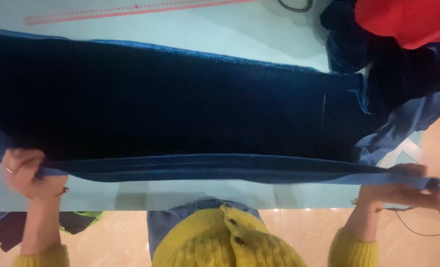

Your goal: Using a long ruler and tailor's chalk to mark cutting lines on a piece of blue fabric laid out on a work table.

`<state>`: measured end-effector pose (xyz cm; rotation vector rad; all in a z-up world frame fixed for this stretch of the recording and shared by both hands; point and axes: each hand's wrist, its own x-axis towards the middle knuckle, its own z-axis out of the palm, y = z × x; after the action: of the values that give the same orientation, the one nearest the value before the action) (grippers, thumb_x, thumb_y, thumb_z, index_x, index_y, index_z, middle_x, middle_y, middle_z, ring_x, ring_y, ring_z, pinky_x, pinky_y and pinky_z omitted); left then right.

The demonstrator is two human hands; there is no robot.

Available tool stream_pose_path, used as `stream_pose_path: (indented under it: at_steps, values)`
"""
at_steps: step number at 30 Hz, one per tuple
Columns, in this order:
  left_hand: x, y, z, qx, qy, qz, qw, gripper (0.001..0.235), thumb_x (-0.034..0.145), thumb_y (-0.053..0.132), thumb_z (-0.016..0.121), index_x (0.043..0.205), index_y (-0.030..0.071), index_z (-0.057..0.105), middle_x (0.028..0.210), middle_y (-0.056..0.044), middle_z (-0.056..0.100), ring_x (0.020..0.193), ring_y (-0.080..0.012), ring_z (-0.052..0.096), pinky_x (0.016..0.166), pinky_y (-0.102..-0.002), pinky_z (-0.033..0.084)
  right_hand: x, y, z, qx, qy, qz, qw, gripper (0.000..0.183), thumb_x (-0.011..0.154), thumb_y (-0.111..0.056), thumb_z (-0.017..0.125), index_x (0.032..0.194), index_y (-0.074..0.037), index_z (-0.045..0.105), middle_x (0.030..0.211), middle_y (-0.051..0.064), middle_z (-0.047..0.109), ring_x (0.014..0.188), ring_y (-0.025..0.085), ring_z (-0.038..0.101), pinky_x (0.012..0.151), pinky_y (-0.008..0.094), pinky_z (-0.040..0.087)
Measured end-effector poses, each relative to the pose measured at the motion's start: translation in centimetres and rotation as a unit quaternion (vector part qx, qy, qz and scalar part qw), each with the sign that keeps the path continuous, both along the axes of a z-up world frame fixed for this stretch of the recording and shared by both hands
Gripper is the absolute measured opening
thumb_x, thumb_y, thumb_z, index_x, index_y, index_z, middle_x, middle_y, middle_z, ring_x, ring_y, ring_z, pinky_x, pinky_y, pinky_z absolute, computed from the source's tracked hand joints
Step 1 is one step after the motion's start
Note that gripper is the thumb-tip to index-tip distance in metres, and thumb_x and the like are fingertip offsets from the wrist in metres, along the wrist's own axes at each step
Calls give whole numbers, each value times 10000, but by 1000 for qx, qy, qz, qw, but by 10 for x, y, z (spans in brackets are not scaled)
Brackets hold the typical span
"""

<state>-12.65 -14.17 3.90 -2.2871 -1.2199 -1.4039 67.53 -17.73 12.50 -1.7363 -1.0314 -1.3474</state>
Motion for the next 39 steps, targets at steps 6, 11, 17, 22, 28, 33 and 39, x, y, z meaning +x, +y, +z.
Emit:
stream_pose_path:
  at_steps: [6,11,17,22,28,33,39]
  values:
    - [33,105,17,-133,138,120,974,230,819,-62,616,1002,-85,753,986,-225,691,834,-410,604,703,-464,422,15,123,-4,69,430,362,824,192,961,-135,499,1058,-60,646,1025,129,640,970,297,610,894,437,493]
    - [73,184,-16,-136,304,118,935,109,1106,247,673,1138,143,664,927,-54,595,726,-297,583,666,-400,472,-29,205,-37,-354,256,368,821,133,1161,-112,558,1188,-28,459,1040,194,599,738,367,575,691,491,408]
    - [84,204,-63,-62,344,145,926,159,1119,328,543,1219,225,613,786,31,607,650,-125,657,774,-253,591,-33,218,-89,-441,263,314,799,159,1179,-183,634,1245,-107,511,751,154,652,695,396,705,613,506,512]
    - [86,197,-48,-144,311,126,931,279,1124,386,579,1323,189,572,980,1,684,805,-162,714,854,-320,555,-33,209,-79,-459,310,356,753,179,1203,-144,593,1334,-87,486,613,59,505,524,240,513,587,411,405]
    - [107,135,17,-234,174,105,951,371,1040,259,802,1296,25,671,1275,-204,651,1182,-395,594,976,-507,400,-16,147,-49,-435,301,345,775,306,1106,-163,608,1352,1,528,1000,131,636,927,291,607,877,413,451]
    - [87,35,-22,-271,251,142,918,152,1054,383,784,1049,244,722,1180,-23,701,1060,-334,630,932,-487,417,18,42,-41,-381,301,267,832,200,1063,-19,631,1254,31,601,1085,174,595,1029,327,564,906,416,455]
    - [57,-12,-52,-259,160,200,931,285,1094,385,843,1185,127,760,1217,-145,692,1134,-402,619,976,-494,425,31,-56,-64,-347,332,163,862,98,1105,-100,624,1160,-22,607,1099,153,663,992,337,544,888,448,432]
